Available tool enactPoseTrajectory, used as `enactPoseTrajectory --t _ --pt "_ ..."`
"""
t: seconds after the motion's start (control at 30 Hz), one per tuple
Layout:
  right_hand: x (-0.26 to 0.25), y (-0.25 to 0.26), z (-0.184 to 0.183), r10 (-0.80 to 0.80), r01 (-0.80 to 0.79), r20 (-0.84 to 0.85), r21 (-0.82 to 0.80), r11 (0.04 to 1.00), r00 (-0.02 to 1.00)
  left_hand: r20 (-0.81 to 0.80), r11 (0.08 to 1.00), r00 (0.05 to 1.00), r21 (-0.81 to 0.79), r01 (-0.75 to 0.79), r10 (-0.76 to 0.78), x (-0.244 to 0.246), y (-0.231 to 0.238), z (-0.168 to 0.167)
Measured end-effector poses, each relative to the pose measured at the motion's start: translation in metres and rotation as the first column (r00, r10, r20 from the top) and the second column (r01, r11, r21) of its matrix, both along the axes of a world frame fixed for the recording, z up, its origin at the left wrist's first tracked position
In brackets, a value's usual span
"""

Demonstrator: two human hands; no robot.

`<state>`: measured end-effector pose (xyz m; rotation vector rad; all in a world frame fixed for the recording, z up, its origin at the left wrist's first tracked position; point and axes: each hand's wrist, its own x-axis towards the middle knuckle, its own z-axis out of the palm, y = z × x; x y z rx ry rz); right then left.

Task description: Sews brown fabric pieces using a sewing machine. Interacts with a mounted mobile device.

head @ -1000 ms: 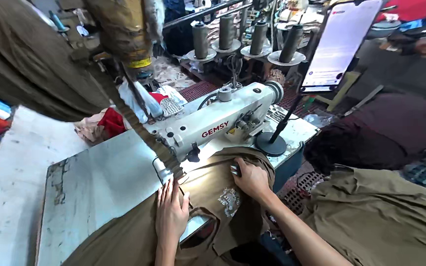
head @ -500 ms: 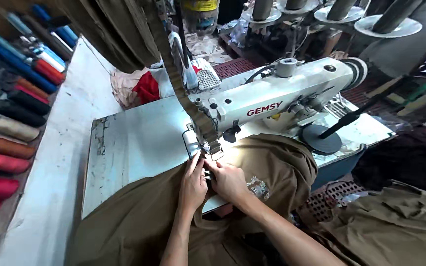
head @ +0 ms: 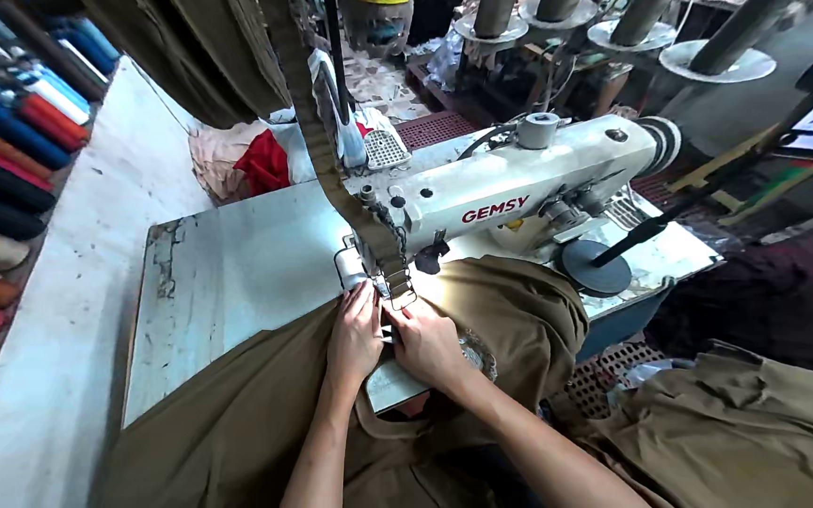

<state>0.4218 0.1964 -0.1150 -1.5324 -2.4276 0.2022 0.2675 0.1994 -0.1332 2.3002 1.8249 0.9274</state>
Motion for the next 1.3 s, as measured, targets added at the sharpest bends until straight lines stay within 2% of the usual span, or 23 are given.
enactPoseTrajectory --t 0.1,0.17,0.23,0.27,0.33,0.4,0.43,0.5,0.57,0.77,0.87,0.93,1.03,1.13,1.23,1.3 --pt "0.006 -0.004 0.009 0.029 -0.029 0.0 -0.113 0.993 1.0 0.062 0.996 0.998 -0.089 0.006 0.0 -0.009 0.017 0.006" --pt "0.008 -0.003 0.012 0.036 -0.037 -0.009 -0.139 0.99 0.999 0.024 0.99 1.0 -0.143 -0.013 0.017 -0.013 0.024 0.014" --pt "0.008 0.003 0.013 0.035 -0.036 -0.007 -0.18 0.983 0.999 0.02 0.99 0.994 -0.091 -0.108 0.11 -0.009 0.02 0.019" --pt "0.009 0.006 0.013 0.034 -0.035 -0.01 -0.191 0.981 0.999 0.073 0.982 0.98 -0.061 -0.18 0.184 -0.002 0.013 0.023" --pt "0.009 0.011 0.007 0.029 -0.037 -0.06 -0.144 0.989 0.998 0.331 0.961 0.902 -0.086 -0.263 0.277 0.016 -0.008 0.033" --pt "0.012 0.016 -0.001 0.041 -0.05 -0.131 -0.065 0.997 0.991 0.583 0.963 0.767 -0.162 -0.214 0.268 0.032 -0.027 0.028" --pt "0.015 0.021 -0.004 0.065 -0.071 -0.164 -0.028 0.997 0.984 0.598 0.962 0.754 -0.179 -0.204 0.272 0.036 -0.033 0.02" --pt "0.025 0.029 -0.004 0.109 -0.115 -0.196 -0.019 0.993 0.974 0.413 0.96 0.869 -0.059 -0.274 0.273 0.034 -0.041 0.005" --pt "0.035 0.032 -0.007 0.156 -0.16 -0.21 -0.003 0.987 0.965 0.218 0.96 0.941 0.049 -0.276 0.26 0.027 -0.043 -0.001" --pt "0.033 0.026 -0.012 0.199 -0.193 -0.056 0.1 0.976 0.978 -0.114 0.956 0.951 -0.021 -0.292 0.288 0.032 -0.04 0.001" --pt "0.026 0.028 -0.011 0.185 -0.178 -0.034 0.149 0.973 0.982 -0.158 0.947 0.939 -0.049 -0.318 0.307 0.032 -0.033 0.005" --pt "0.019 0.032 -0.009 0.163 -0.157 -0.042 0.123 0.98 0.986 -0.152 0.947 0.939 -0.043 -0.318 0.308 0.029 -0.025 0.007" --pt "0.004 0.034 0.011 0.094 -0.103 -0.078 -0.117 0.988 0.992 -0.158 0.951 0.943 -0.062 -0.305 0.292 0.024 -0.009 0.011" --pt "-0.004 0.032 0.031 0.031 -0.05 -0.07 -0.295 0.954 0.997 -0.169 0.943 0.948 -0.154 -0.297 0.271 0.015 0.006 0.022" --pt "-0.009 0.02 0.028 -0.023 0.024 0.004 -0.228 0.973 1.0 -0.19 0.949 0.959 -0.195 -0.247 0.21 0.002 0.011 0.021" --pt "-0.009 0.014 0.009 -0.031 0.031 -0.025 -0.02 0.999 0.999 -0.21 0.969 0.962 -0.141 -0.203 0.171 -0.002 0.003 0.015"
